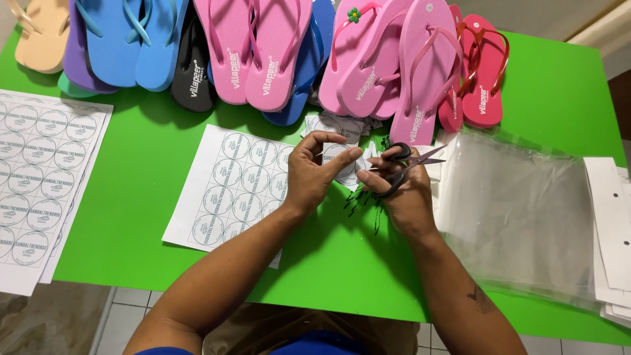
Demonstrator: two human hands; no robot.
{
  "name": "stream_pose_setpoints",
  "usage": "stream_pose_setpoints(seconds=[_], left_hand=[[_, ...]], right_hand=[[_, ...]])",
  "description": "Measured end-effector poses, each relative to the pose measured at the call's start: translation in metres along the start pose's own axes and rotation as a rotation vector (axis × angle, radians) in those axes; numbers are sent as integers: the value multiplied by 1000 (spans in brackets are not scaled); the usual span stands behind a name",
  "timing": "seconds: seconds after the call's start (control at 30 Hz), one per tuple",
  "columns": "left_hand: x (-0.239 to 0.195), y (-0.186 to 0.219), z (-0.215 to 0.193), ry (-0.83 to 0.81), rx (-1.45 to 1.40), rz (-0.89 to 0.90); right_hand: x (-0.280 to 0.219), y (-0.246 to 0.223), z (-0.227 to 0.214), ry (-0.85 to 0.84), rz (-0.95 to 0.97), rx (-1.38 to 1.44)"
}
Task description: Using scissors to manually cut circular labels from a printed sheet on a green work surface.
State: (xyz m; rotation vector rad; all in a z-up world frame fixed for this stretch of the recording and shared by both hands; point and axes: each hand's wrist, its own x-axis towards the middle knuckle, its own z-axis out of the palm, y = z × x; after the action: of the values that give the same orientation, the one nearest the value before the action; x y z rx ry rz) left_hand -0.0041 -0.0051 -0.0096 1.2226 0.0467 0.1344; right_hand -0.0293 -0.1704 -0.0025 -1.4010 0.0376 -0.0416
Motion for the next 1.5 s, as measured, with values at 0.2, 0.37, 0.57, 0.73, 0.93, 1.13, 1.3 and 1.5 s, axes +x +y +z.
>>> stream_pose_setpoints(seconds=[0.2, 0.37, 0.57, 0.73, 0.93, 1.13, 1.3, 1.5], left_hand=[[-6, 4, 4, -86, 28, -42], [-8, 7, 3, -108, 22, -39], [10, -1, -12, 194, 86, 239], [24, -13, -25, 275, 110, 259], [17, 3, -10, 237, 4, 89], [19, -3, -14, 202, 149, 260], [6, -18, -12, -58, 420, 346], [5, -38, -13, -245, 776, 473]], right_hand=[[1, 12, 0, 6, -16, 104], [6, 16, -9, 23, -62, 3], [2, -1, -5, 125, -192, -82], [2, 1, -5, 121, -211, -99], [3, 2, -7, 114, -212, -89], [3, 2, -8, 109, -220, -106], [0, -2, -2, 35, -146, -29], [5, 18, -2, -9, -55, 38]])
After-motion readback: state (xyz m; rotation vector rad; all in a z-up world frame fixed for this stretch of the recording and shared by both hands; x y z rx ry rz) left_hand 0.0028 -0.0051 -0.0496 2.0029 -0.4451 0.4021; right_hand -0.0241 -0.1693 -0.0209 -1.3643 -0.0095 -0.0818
